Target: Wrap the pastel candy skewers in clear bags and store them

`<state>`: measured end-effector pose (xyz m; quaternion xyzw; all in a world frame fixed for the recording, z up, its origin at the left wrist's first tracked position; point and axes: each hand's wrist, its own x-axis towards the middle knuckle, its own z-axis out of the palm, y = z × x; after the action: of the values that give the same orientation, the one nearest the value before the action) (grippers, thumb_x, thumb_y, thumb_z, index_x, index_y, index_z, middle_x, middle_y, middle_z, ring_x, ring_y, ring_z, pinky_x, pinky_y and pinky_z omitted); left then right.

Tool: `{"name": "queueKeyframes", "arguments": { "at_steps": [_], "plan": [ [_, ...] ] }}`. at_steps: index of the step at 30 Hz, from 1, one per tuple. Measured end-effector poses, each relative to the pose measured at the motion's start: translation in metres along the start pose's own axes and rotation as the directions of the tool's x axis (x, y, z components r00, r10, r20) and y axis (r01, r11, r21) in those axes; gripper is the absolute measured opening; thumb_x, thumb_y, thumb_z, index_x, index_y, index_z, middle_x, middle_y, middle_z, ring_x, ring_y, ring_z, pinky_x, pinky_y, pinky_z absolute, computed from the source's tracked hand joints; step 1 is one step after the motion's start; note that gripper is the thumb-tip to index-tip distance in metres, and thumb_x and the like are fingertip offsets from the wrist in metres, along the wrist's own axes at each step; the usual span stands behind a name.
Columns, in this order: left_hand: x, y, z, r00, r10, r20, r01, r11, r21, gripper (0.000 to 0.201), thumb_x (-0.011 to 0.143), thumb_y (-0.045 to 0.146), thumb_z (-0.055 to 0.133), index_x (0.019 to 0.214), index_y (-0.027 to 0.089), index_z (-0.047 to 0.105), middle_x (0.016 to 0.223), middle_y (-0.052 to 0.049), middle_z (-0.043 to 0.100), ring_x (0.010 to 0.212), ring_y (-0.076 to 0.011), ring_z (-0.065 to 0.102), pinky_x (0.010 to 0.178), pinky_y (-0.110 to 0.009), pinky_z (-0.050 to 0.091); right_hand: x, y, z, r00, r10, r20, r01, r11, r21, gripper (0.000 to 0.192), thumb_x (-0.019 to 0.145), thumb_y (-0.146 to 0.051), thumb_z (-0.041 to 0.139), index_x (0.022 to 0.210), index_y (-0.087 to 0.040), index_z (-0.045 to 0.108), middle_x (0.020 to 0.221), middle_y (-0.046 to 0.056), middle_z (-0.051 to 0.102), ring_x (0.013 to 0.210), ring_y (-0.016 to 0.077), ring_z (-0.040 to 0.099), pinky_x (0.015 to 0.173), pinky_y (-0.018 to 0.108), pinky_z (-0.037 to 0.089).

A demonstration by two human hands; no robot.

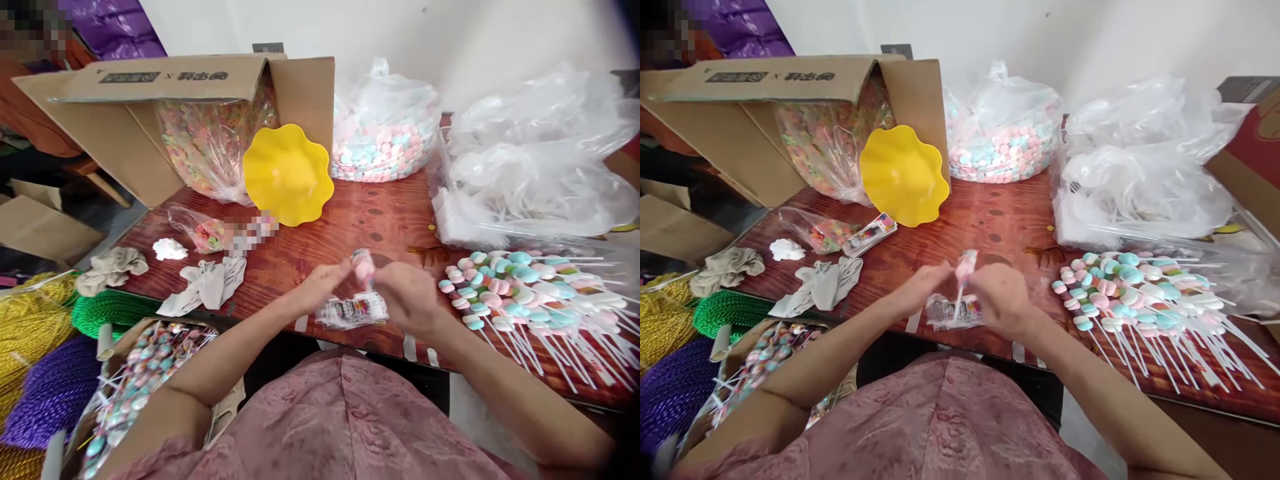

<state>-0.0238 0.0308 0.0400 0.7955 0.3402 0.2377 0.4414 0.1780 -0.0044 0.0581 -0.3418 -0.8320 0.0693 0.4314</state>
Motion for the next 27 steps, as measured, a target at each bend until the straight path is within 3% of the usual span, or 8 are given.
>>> {"name": "queueKeyframes", "arguments": {
  "at_steps": [4, 9, 13, 15, 18, 20, 24, 27],
  "plan": [
    [-0.002, 0.022, -0.014, 0.986, -0.162, -0.042, 0.102, 0.782, -0.615, 0.081, 0.092, 0.075, 0.018, 0.077, 0.013, 0.067, 0.072, -0.011, 0.067, 0.084, -0.0227, 0.068, 0.072, -0.033, 0.053, -0.016, -0.004, 0.029, 0.921, -0.340, 0.189, 0.375, 0.905, -0.201, 0.025, 0.087, -0.010, 0.041, 0.080, -0.020, 0.062, 0.064, 0.002, 0.059, 0.060, 0.0151, 0.050, 0.063, 0.031, 0.039],
    [-0.019, 0.025, -0.020, 0.936, -0.303, -0.180, 0.068, 0.658, -0.750, 0.042, 0.078, 0.058, 0.070, 0.086, 0.016, 0.070, 0.083, -0.005, 0.070, 0.084, -0.0180, 0.066, 0.076, -0.031, 0.052, -0.013, 0.003, 0.032, 0.982, -0.169, 0.081, 0.184, 0.948, -0.261, 0.021, 0.087, -0.009, 0.043, 0.086, -0.019, 0.061, 0.068, 0.003, 0.061, 0.062, 0.0151, 0.051, 0.062, 0.030, 0.037],
    [-0.038, 0.021, 0.001, 0.964, -0.249, 0.095, 0.226, 0.577, -0.785, 0.056, 0.072, 0.034, 0.080, 0.123, 0.024, 0.060, 0.098, -0.002, 0.068, 0.079, -0.0121, 0.064, 0.074, -0.028, 0.052, -0.006, 0.002, 0.027, 0.969, -0.245, 0.025, 0.244, 0.941, -0.235, 0.012, 0.087, -0.015, 0.051, 0.088, -0.020, 0.062, 0.072, 0.004, 0.064, 0.064, 0.0154, 0.052, 0.063, 0.032, 0.035],
    [-0.050, 0.015, 0.011, 0.957, -0.207, 0.203, 0.290, 0.643, -0.709, 0.037, 0.079, 0.029, 0.073, 0.113, 0.019, 0.065, 0.094, -0.004, 0.068, 0.079, -0.0127, 0.063, 0.077, -0.028, 0.052, -0.006, 0.001, 0.034, 0.982, -0.188, -0.001, 0.183, 0.960, -0.214, 0.009, 0.086, -0.019, 0.055, 0.084, -0.021, 0.063, 0.069, 0.002, 0.063, 0.062, 0.0151, 0.053, 0.062, 0.032, 0.036],
    [-0.072, -0.001, 0.013, 0.977, -0.203, -0.066, 0.170, 0.929, -0.329, 0.023, 0.087, 0.029, 0.062, 0.105, 0.016, 0.068, 0.098, -0.007, 0.069, 0.091, -0.0168, 0.064, 0.087, -0.031, 0.050, -0.012, -0.013, 0.055, 0.979, 0.202, 0.036, -0.205, 0.973, 0.109, 0.010, 0.088, -0.026, 0.058, 0.085, -0.022, 0.067, 0.070, 0.002, 0.065, 0.060, 0.0146, 0.055, 0.058, 0.029, 0.039],
    [-0.094, -0.010, 0.006, 0.961, -0.098, -0.260, 0.126, 0.988, 0.094, 0.022, 0.090, 0.028, 0.056, 0.104, 0.016, 0.069, 0.101, -0.010, 0.070, 0.096, -0.0196, 0.063, 0.093, -0.034, 0.048, -0.018, -0.035, 0.072, 0.853, 0.443, 0.276, -0.522, 0.717, 0.463, 0.015, 0.086, -0.037, 0.065, 0.083, -0.022, 0.068, 0.068, 0.002, 0.064, 0.056, 0.0139, 0.053, 0.049, 0.027, 0.037],
    [-0.148, -0.018, -0.010, 0.969, 0.038, -0.246, 0.106, 0.832, 0.545, 0.022, 0.091, 0.026, 0.050, 0.099, 0.018, 0.068, 0.099, -0.012, 0.071, 0.092, -0.0209, 0.061, 0.089, -0.036, 0.047, -0.025, -0.080, 0.097, 0.583, 0.286, 0.760, -0.810, 0.127, 0.573, 0.032, 0.085, -0.050, 0.063, 0.074, -0.021, 0.062, 0.050, -0.003, 0.047, 0.040, 0.0095, 0.036, 0.037, 0.024, 0.026],
    [-0.202, -0.025, -0.020, 0.938, -0.223, -0.266, 0.339, 0.754, 0.563, 0.022, 0.090, 0.027, 0.050, 0.101, 0.019, 0.068, 0.096, -0.011, 0.070, 0.091, -0.0206, 0.060, 0.087, -0.035, 0.046, -0.025, -0.082, 0.099, 0.661, 0.243, 0.710, -0.737, 0.385, 0.555, 0.024, 0.089, -0.044, 0.060, 0.092, -0.022, 0.066, 0.061, -0.001, 0.058, 0.047, 0.0111, 0.048, 0.043, 0.024, 0.039]
  ]
}}
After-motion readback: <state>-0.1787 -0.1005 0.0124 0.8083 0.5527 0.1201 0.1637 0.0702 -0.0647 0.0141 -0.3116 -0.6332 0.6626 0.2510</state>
